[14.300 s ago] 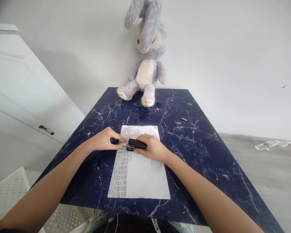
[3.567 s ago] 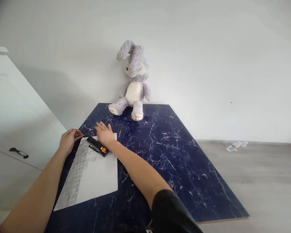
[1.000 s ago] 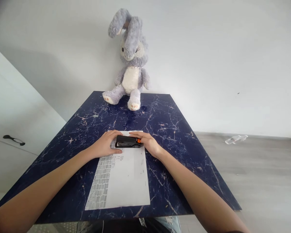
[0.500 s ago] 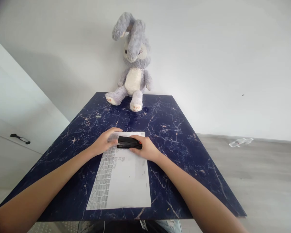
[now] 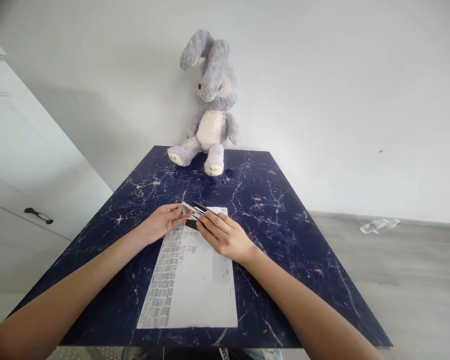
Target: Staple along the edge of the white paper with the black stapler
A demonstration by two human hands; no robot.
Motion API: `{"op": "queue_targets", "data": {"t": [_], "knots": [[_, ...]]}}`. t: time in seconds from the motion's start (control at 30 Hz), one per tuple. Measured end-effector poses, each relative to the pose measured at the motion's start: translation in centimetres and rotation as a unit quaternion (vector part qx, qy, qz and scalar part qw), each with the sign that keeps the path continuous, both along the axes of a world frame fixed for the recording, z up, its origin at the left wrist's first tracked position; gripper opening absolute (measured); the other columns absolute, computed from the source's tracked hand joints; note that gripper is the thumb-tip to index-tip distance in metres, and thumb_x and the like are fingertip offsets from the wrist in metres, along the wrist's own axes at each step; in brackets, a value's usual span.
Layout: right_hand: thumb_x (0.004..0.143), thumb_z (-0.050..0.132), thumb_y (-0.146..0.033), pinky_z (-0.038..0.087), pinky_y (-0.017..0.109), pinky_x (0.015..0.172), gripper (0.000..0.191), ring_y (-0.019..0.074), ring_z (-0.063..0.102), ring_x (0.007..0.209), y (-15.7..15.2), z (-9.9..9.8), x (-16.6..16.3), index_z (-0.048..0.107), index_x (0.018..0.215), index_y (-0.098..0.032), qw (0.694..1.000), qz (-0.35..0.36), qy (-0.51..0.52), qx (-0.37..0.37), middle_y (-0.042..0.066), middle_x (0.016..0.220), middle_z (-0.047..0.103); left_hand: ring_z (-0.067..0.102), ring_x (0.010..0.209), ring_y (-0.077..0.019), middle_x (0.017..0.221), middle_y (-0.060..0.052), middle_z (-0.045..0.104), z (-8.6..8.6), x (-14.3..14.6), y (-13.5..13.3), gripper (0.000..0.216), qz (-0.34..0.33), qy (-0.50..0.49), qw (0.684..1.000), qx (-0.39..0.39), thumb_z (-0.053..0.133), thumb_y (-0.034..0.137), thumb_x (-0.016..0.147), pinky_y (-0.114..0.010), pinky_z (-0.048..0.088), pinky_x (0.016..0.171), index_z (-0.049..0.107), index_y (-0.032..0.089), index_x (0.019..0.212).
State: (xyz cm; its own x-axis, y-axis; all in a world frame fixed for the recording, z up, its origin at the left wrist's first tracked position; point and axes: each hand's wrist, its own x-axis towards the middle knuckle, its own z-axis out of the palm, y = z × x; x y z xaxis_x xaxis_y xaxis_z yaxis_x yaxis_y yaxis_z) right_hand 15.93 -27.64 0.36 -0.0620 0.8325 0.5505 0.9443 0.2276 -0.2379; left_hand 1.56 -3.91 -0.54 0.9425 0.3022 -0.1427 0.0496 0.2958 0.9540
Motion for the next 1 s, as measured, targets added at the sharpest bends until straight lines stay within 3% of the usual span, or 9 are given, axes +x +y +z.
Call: {"op": "queue_targets", "data": {"t": [0.1, 0.2, 0.33, 0.43, 0.53, 0.63, 0.73, 0.87, 1.0], "knots": [[0.103, 0.051, -0.011, 0.05, 0.056, 0.112, 0.043, 0.0304, 0.059, 0.135, 0.6, -0.3, -0.3, 0.067, 0.136, -0.032, 0.996, -0.048, 0.06, 0.045, 0.006, 0.137, 0.069, 0.072, 0.115, -0.0284, 0.119, -0.015, 0.077, -0.3, 0.0, 0.8, 0.032, 0.035, 0.015, 0.999, 0.029, 0.082, 0.038, 0.087, -0.048, 0.053, 0.113, 0.075, 0.015, 0.108], [0.093, 0.062, -0.014, 0.054, 0.057, 0.103, 0.036, 0.0323, 0.068, 0.116, 1.4, -0.7, -0.4, 0.073, 0.125, -0.028, 0.962, -0.171, 0.197, 0.086, 0.009, 0.119, 0.076, 0.077, 0.1, -0.0278, 0.109, -0.016, 0.079, 0.0, -0.2, 1.4, 0.039, 0.164, -0.008, 0.98, 0.113, 0.083, 0.042, 0.084, -0.05, 0.059, 0.104, 0.072, 0.014, 0.11], [0.078, 0.078, -0.022, 0.059, 0.041, 0.08, 0.027, 0.0253, 0.071, 0.083, 2.1, -1.4, -0.4, 0.075, 0.105, -0.022, 0.907, -0.201, 0.369, -0.011, 0.004, 0.095, 0.078, 0.078, 0.096, -0.0285, 0.104, -0.011, 0.08, 1.3, -0.8, 0.9, 0.036, 0.312, -0.088, 0.905, 0.275, 0.078, 0.047, 0.088, -0.048, 0.063, 0.096, 0.074, 0.017, 0.11], [0.077, 0.078, -0.019, 0.057, 0.037, 0.08, 0.022, 0.0226, 0.07, 0.081, 2.3, -1.6, -0.4, 0.074, 0.099, -0.022, 0.915, -0.162, 0.366, -0.06, 0.002, 0.09, 0.076, 0.078, 0.097, -0.0279, 0.104, -0.006, 0.081, 2.0, -1.6, -0.3, 0.023, 0.29, -0.123, 0.838, 0.445, 0.077, 0.041, 0.09, -0.046, 0.062, 0.098, 0.079, 0.024, 0.105], [0.077, 0.085, -0.026, 0.054, 0.047, 0.096, 0.034, 0.0296, 0.068, 0.105, 2.2, -0.9, -0.5, 0.072, 0.108, -0.024, 0.948, -0.141, 0.282, -0.032, 0.007, 0.11, 0.075, 0.077, 0.101, -0.0256, 0.11, -0.002, 0.08, 1.9, -2.3, -1.5, 0.019, 0.193, -0.202, 0.773, 0.57, 0.072, 0.029, 0.094, -0.044, 0.062, 0.099, 0.078, 0.029, 0.112], [0.083, 0.085, -0.042, 0.051, 0.052, 0.104, 0.048, 0.033, 0.061, 0.119, 1.9, 0.1, -0.8, 0.068, 0.125, -0.026, 0.965, -0.094, 0.238, 0.063, 0.012, 0.126, 0.068, 0.075, 0.11, -0.0242, 0.119, -0.003, 0.077, 1.2, -2.7, -2.5, 0.03, 0.066, -0.242, 0.742, 0.621, 0.065, 0.022, 0.099, -0.042, 0.062, 0.099, 0.07, 0.031, 0.127], [0.095, 0.072, -0.039, 0.059, 0.042, 0.093, 0.028, 0.0257, 0.068, 0.105, 1.5, 0.8, -1.6, 0.072, 0.12, -0.027, 0.959, 0.009, 0.261, 0.108, 0.01, 0.113, 0.071, 0.074, 0.113, -0.0247, 0.12, -0.005, 0.077, 0.5, -2.8, -3.5, 0.026, -0.004, -0.224, 0.732, 0.644, 0.06, 0.023, 0.101, -0.043, 0.062, 0.101, 0.067, 0.029, 0.126], [0.1, 0.065, -0.029, 0.062, 0.036, 0.082, 0.015, 0.0207, 0.072, 0.092, 1.8, 1.1, -2.5, 0.08, 0.099, -0.027, 0.954, 0.035, 0.272, 0.122, 0.007, 0.102, 0.074, 0.074, 0.111, -0.0236, 0.118, -0.005, 0.077, 0.4, -2.5, -4.1, 0.019, -0.005, -0.229, 0.701, 0.675, 0.059, 0.025, 0.102, -0.04, 0.063, 0.097, 0.066, 0.028, 0.119], [0.094, 0.07, -0.035, 0.06, 0.035, 0.075, 0.015, 0.0218, 0.073, 0.083, 1.8, 1.0, 1.0, 0.08, 0.093, -0.024, 0.929, -0.085, 0.339, 0.119, 0.007, 0.094, 0.077, 0.077, 0.096, -0.0222, 0.108, -0.005, 0.08, 1.3, -1.9, -0.5, 0.017, 0.142, -0.186, 0.669, 0.705, 0.067, 0.039, 0.098, -0.032, 0.063, 0.086, 0.068, 0.026, 0.109]]}}
